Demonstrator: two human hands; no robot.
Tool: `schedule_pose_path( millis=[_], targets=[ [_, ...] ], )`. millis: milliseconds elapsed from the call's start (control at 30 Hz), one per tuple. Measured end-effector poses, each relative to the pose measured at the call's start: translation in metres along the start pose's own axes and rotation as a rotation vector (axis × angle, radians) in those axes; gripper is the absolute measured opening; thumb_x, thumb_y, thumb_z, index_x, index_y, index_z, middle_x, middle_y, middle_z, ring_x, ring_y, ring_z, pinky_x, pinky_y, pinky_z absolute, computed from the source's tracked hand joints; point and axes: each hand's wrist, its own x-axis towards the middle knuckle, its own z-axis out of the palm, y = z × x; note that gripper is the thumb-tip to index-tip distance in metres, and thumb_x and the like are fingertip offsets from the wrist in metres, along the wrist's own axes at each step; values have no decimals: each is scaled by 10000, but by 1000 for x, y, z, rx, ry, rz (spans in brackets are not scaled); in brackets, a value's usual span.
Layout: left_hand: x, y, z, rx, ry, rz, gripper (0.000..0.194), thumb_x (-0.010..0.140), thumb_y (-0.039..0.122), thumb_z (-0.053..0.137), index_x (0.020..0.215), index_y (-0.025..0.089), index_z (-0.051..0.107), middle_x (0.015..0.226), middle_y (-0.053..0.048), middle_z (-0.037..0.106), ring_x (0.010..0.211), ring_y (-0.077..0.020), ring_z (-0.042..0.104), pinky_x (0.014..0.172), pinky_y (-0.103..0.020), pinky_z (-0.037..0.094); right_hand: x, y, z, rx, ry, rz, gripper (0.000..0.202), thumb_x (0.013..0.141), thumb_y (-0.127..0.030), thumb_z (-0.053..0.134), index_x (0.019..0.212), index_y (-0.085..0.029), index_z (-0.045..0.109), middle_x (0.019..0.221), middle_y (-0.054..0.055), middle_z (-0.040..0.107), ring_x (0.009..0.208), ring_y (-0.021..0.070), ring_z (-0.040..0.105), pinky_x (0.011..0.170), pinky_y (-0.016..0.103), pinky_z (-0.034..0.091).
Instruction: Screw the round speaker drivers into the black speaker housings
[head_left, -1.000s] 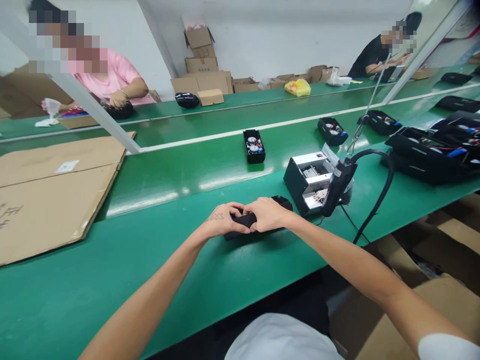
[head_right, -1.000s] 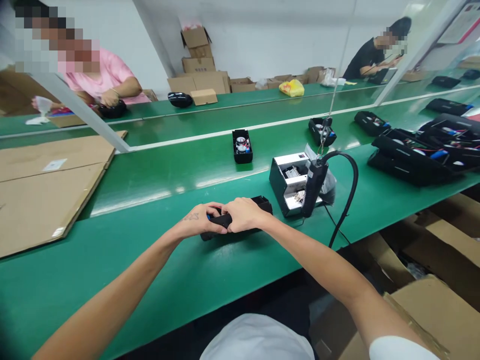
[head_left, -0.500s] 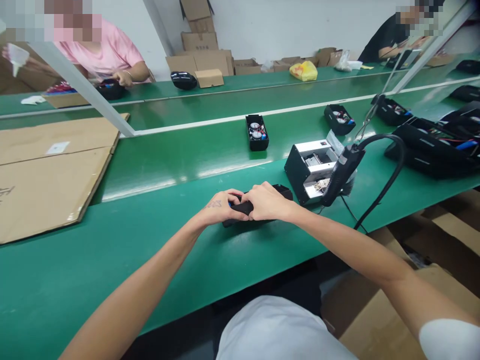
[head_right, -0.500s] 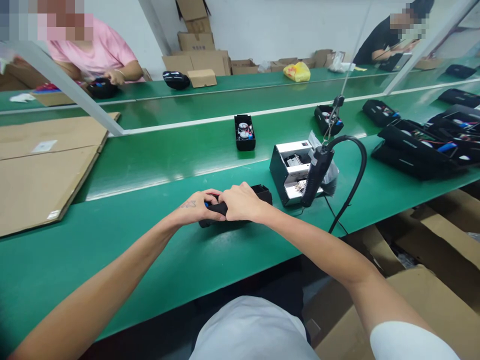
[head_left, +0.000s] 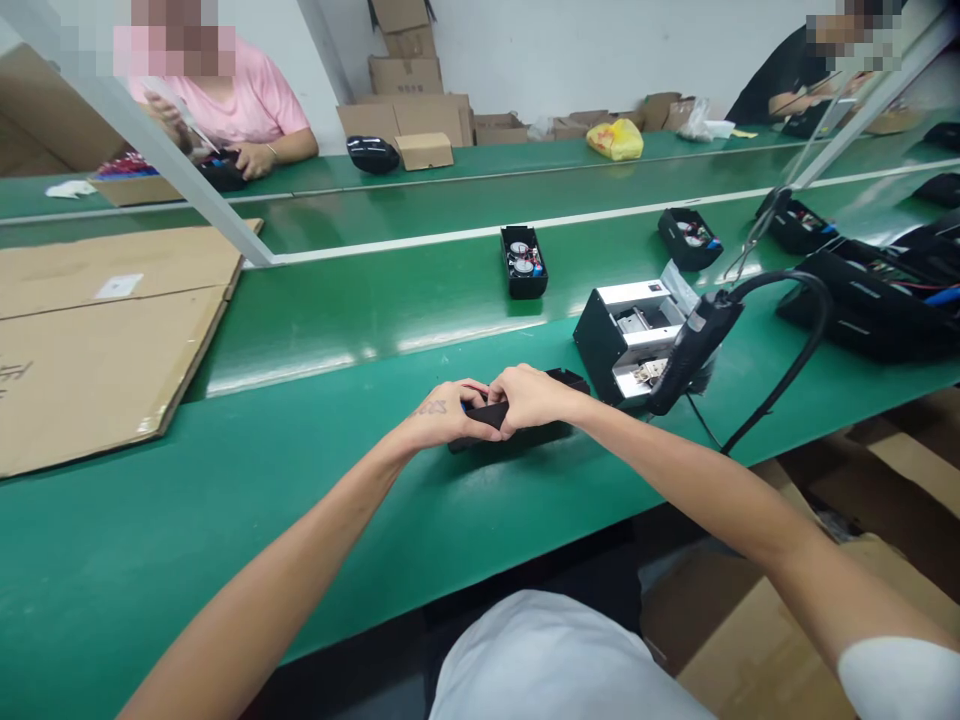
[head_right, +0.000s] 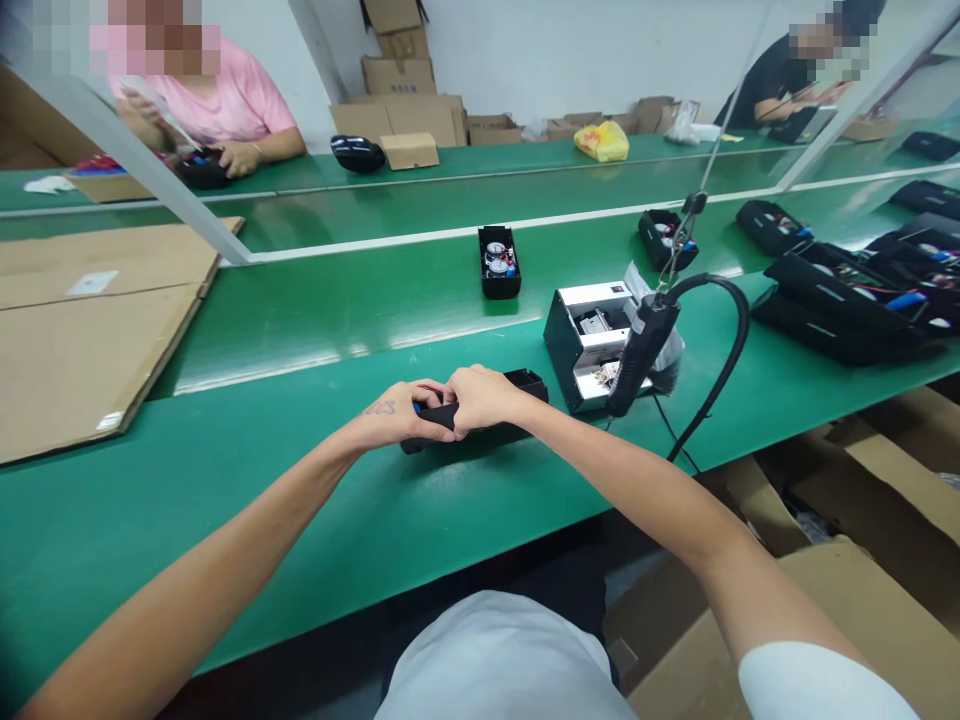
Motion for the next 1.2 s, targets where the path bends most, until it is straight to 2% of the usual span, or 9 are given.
schedule_pose_path(
  millis=[300,533,733,867,1067,1200],
  targets=[
    [1,-4,2,-8,12,-8,368,515,527,967,594,258,728,1209,-13,759,1222,-304,681,1066,-420,525,-2,2,6,-6,36,-32,274,699,-312,871,942,-220,786,864,20,779,846,220,704,591,284,368],
    [3,-3,1,-7,8,-17,372,516,522,960,599,253,718,1207,-11,758,1189,-298,687,1051,-426,537,-3,7,10,-52,75,-55,349,720,-338,868,1035,-223,770,999,53,794,931,259,714,649,294,354],
    [0,-3,3,-5,10,-9,374,531,518,951,594,243,707,1228,-20,739,1152,-296,692,1089,-461,522,-10,4,14,-36,95,-29,314,754,-380,874,1030,-249,801,925,34,794,894,252,716,649,306,350],
    [-1,-5,3,3,8,2,368,542,532,947,605,249,720,1267,-28,739,1202,-311,681,1104,-462,516,-15,1,11,3,94,-3,351,777,-351,845,1123,-297,836,922,22,812,919,250,731,643,302,372],
    [1,-4,1,3,10,-23,370,525,527,960,601,254,722,1257,-30,746,1235,-326,673,1118,-470,502,-11,2,10,18,97,27,270,739,-332,847,1002,-271,844,914,37,809,945,267,723,627,296,378],
    [2,-4,2,-3,12,-38,371,513,516,965,593,250,718,1243,-26,744,1229,-330,673,1120,-470,493,-7,4,12,23,97,14,242,717,-302,850,952,-248,828,874,29,791,903,244,712,643,291,398]
  ],
)
